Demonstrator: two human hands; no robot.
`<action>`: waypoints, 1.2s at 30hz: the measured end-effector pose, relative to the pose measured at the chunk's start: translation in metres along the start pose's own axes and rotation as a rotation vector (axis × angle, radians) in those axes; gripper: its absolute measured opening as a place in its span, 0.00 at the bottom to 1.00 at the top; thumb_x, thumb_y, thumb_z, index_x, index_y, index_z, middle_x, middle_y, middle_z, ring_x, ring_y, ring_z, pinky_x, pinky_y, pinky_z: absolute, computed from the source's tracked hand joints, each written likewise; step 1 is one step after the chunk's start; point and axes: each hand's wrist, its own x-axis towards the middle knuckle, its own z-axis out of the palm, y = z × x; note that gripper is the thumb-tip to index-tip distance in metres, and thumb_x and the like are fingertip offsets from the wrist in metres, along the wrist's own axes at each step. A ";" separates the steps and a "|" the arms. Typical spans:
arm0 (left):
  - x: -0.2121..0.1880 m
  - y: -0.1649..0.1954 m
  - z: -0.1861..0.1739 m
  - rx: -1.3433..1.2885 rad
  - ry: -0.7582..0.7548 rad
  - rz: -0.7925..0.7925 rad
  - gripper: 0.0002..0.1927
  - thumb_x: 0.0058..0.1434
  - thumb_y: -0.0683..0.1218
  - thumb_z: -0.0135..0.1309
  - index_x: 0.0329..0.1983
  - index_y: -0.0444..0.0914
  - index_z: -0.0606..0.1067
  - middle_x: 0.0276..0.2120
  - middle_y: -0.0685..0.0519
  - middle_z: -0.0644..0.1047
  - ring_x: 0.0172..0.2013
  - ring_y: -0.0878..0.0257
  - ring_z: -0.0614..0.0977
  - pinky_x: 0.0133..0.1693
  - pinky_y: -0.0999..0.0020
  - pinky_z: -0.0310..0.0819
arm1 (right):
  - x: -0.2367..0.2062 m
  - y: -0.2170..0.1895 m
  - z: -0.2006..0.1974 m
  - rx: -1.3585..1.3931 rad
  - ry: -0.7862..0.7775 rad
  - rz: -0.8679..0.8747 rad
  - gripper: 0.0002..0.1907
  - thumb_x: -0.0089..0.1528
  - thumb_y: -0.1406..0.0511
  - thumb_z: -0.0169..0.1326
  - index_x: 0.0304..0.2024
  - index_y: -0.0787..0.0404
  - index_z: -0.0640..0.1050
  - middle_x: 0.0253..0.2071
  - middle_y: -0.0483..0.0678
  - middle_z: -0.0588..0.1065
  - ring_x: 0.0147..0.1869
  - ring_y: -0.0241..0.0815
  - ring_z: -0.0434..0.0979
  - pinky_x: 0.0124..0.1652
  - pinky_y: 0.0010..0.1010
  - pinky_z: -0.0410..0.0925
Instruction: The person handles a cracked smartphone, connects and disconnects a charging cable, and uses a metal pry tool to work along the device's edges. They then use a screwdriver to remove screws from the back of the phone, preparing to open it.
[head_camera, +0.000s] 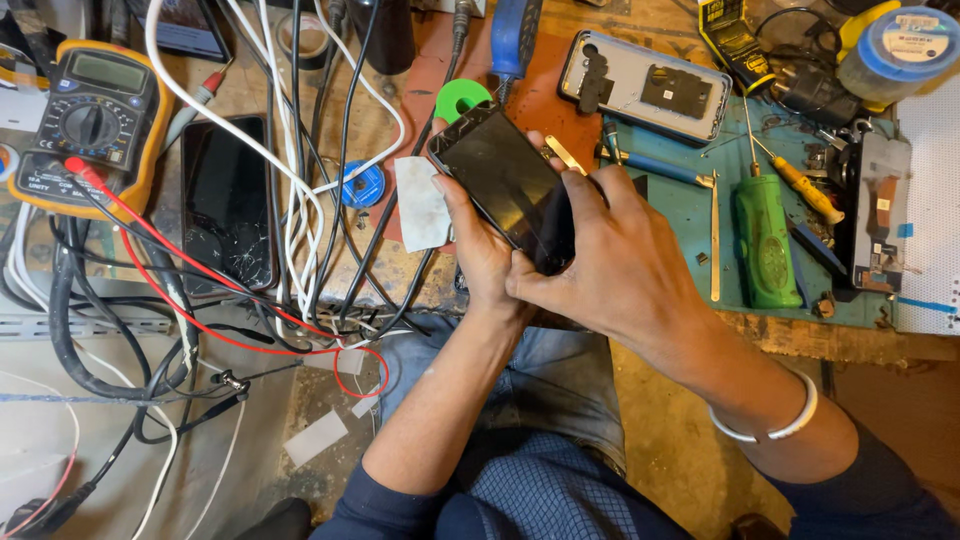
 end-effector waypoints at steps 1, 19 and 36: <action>0.000 0.001 0.001 -0.008 0.048 -0.023 0.36 0.74 0.69 0.35 0.70 0.39 0.64 0.59 0.46 0.75 0.57 0.56 0.78 0.62 0.58 0.72 | -0.001 0.001 0.000 -0.024 0.018 -0.025 0.49 0.51 0.52 0.67 0.69 0.67 0.67 0.42 0.62 0.70 0.39 0.64 0.77 0.38 0.49 0.72; -0.017 -0.011 0.004 0.296 0.235 0.070 0.30 0.72 0.66 0.36 0.62 0.40 0.69 0.50 0.53 0.77 0.48 0.63 0.79 0.53 0.65 0.74 | -0.009 0.016 -0.020 -0.084 -0.061 -0.060 0.49 0.63 0.36 0.45 0.58 0.78 0.72 0.40 0.66 0.70 0.35 0.67 0.75 0.34 0.51 0.71; -0.020 -0.007 0.008 0.274 0.018 -0.037 0.41 0.75 0.72 0.29 0.68 0.35 0.67 0.53 0.45 0.77 0.50 0.53 0.81 0.53 0.51 0.79 | -0.001 0.071 -0.024 1.238 -0.278 0.424 0.39 0.64 0.46 0.31 0.58 0.69 0.76 0.39 0.50 0.77 0.26 0.33 0.61 0.23 0.27 0.56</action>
